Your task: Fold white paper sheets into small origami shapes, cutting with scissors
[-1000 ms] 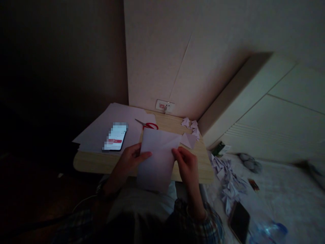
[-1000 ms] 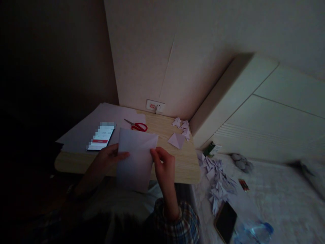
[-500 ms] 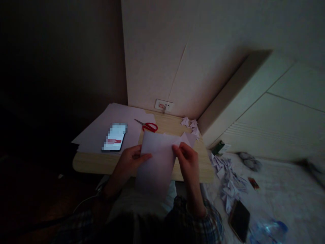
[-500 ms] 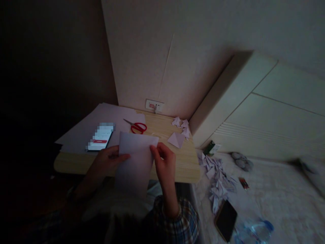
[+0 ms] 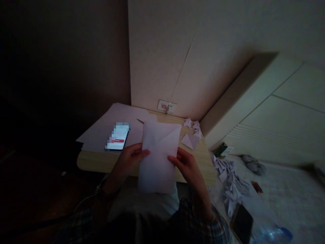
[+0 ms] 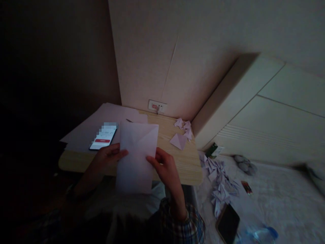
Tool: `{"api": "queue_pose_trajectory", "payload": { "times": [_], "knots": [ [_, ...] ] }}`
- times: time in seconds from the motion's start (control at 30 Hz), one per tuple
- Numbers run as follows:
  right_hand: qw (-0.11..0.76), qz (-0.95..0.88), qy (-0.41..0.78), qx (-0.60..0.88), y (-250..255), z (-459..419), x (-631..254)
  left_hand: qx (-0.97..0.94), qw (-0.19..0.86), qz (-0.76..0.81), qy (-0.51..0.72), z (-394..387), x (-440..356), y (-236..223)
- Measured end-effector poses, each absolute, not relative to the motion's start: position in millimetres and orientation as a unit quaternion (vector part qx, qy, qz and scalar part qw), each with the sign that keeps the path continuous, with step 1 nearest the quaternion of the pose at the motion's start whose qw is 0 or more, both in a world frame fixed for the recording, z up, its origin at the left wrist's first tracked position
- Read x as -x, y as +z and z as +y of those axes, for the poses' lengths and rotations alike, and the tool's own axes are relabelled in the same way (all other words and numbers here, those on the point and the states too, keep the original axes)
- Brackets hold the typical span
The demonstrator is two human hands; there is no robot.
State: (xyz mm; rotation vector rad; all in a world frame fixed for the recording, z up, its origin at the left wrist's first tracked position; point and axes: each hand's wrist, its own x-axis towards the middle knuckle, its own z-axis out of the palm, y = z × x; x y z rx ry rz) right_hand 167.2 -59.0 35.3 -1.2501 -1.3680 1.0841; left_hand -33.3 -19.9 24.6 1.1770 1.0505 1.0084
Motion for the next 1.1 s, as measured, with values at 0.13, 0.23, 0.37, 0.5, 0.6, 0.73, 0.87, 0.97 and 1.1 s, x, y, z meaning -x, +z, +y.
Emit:
{"api": "queue_pose_trajectory", "payload": {
  "times": [0.13, 0.23, 0.37, 0.5, 0.6, 0.73, 0.87, 0.97, 1.1],
  "knots": [
    [0.489, -0.543, 0.434, 0.526, 34, -60, -169, -0.518, 0.595, 0.441, 0.429, -18, 37, 22],
    [0.512, -0.509, 0.446, 0.529, 34, -61, -168, -0.525, 0.592, 0.442, 0.422, -18, 39, 18],
    [0.509, -0.499, 0.462, 0.527, 36, -62, -167, -0.502, 0.606, 0.442, 0.431, -21, 42, 19],
    [0.535, -0.501, 0.43, 0.527, 36, -62, -165, -0.461, 0.65, 0.407, 0.446, -26, 42, 26],
    [0.547, -0.501, 0.417, 0.525, 34, -61, -164, -0.434, 0.673, 0.388, 0.456, -26, 40, 28],
    [0.566, -0.494, 0.409, 0.518, 29, -58, -162, -0.405, 0.682, 0.382, 0.475, -23, 38, 25],
    [0.565, -0.514, 0.398, 0.509, 27, -56, -161, -0.394, 0.665, 0.403, 0.49, -23, 37, 24],
    [0.555, -0.536, 0.405, 0.491, 29, -56, -162, -0.42, 0.627, 0.428, 0.496, -26, 38, 29],
    [0.536, -0.567, 0.388, 0.491, 32, -56, -162, -0.429, 0.612, 0.457, 0.482, -23, 37, 29]
  ]
}}
